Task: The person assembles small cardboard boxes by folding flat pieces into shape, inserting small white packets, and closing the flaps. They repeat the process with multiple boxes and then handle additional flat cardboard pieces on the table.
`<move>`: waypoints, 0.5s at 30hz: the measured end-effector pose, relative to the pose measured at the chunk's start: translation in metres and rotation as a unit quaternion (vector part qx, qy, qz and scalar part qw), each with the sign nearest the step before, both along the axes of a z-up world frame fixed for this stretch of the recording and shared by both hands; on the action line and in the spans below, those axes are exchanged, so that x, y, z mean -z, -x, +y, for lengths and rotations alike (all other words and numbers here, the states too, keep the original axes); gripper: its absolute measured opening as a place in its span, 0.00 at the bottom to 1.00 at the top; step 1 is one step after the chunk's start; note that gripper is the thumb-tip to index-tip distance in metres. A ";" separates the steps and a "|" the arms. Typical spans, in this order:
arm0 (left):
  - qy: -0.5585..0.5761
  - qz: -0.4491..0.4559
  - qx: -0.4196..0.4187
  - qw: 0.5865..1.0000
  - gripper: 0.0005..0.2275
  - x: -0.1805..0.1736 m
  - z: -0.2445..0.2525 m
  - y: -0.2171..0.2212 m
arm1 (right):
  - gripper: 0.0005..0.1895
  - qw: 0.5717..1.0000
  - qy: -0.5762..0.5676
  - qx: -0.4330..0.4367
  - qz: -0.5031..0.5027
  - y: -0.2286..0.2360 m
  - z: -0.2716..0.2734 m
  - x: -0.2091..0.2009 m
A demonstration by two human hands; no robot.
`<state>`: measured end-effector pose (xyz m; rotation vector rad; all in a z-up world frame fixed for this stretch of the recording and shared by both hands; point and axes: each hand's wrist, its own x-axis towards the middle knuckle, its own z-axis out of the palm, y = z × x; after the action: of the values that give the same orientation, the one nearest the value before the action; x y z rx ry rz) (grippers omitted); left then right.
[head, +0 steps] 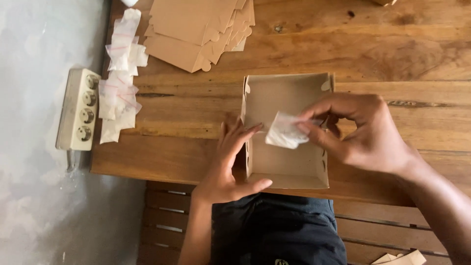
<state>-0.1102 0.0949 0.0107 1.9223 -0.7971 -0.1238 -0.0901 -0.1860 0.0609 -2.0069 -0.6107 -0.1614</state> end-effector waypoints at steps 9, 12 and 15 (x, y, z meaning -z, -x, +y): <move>-0.016 0.025 0.013 0.999 0.42 0.000 0.006 0.000 | 0.10 0.993 0.037 -0.111 -0.005 0.020 0.026 -0.014; -0.020 0.030 0.022 0.999 0.43 0.000 0.006 -0.001 | 0.14 0.992 0.085 -0.077 -0.055 0.020 0.027 -0.002; -0.018 0.028 0.022 0.999 0.43 0.002 0.005 -0.002 | 0.12 0.967 0.159 -0.038 -0.193 0.016 0.021 0.007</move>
<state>-0.1085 0.1003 0.0092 1.9275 -0.8048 -0.2188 -0.1065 -0.1646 0.0538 -2.2759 -1.0115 -0.4382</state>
